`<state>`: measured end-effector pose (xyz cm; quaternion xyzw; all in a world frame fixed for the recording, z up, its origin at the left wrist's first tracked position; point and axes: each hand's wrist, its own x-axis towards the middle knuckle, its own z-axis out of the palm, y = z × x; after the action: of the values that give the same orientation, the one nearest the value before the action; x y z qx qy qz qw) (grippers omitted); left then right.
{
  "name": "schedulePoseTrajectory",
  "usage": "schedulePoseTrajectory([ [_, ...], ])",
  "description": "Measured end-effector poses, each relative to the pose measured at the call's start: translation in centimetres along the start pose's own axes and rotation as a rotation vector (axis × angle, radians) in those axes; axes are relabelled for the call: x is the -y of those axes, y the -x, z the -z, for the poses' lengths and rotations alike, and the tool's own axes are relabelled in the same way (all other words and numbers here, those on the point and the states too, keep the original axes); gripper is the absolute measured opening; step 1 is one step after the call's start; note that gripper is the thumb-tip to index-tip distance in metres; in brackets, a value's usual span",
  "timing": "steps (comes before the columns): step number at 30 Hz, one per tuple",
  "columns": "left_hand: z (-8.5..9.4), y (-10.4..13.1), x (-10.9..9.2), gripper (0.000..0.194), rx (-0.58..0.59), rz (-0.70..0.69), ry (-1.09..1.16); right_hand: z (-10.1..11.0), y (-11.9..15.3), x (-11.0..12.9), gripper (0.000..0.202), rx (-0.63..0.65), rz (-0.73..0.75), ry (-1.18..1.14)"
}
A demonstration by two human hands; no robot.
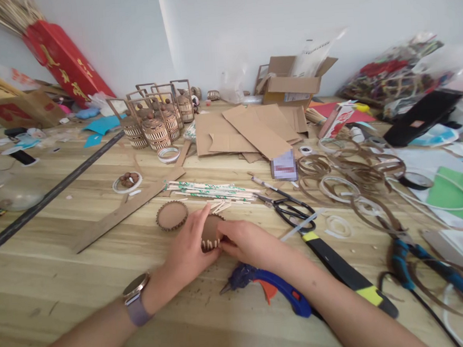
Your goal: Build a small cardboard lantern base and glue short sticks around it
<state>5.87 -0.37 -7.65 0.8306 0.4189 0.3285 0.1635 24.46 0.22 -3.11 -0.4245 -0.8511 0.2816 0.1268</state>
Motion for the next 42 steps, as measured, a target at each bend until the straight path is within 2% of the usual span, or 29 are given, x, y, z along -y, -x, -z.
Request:
schedulePoseTrajectory([
  [3,-0.1,0.0,0.1,0.096,0.003,0.020,0.003,0.8,0.1,0.5,0.007,-0.036,-0.019,0.004],
  [7,-0.1,0.0,0.1,0.095,0.032,0.058,0.009,2.9,1.0,1.7,0.006,-0.103,-0.082,-0.015],
  [9,0.0,0.0,0.1,0.095,0.048,0.070,-0.001,4.0,1.9,2.2,0.009,-0.073,-0.132,0.018],
  [13,0.1,-0.1,0.1,0.095,0.050,0.067,-0.008,4.9,4.8,2.5,0.028,0.082,-0.243,0.168],
  [16,0.2,-0.1,0.0,0.095,0.041,0.062,0.006,4.3,7.2,2.0,0.027,0.149,-0.389,0.246],
  [19,0.2,-0.1,-0.1,0.095,0.028,0.049,0.000,2.9,8.8,1.2,0.012,0.183,-0.484,0.240],
  [24,0.3,0.0,0.3,0.098,0.014,0.019,-0.028,0.9,9.7,0.2,0.011,0.123,-0.486,0.168],
  [29,0.6,-0.1,1.0,0.091,0.011,0.040,-0.034,1.2,10.1,0.6,0.014,0.127,-0.526,0.133],
  [32,0.7,-0.1,1.1,0.089,0.035,0.075,-0.019,1.8,10.2,1.2,0.018,0.024,-0.532,0.090],
  [38,0.8,0.0,1.0,0.089,0.050,0.103,-0.013,2.6,8.8,1.1,0.030,-0.468,-0.410,-0.206],
  [40,0.8,0.0,1.0,0.091,0.047,0.080,-0.031,2.0,7.9,0.4,0.034,-0.507,-0.460,-0.370],
  [42,0.8,0.0,1.0,0.095,0.035,0.052,-0.047,1.1,7.0,-0.3,0.035,-0.464,-0.513,-0.569],
])
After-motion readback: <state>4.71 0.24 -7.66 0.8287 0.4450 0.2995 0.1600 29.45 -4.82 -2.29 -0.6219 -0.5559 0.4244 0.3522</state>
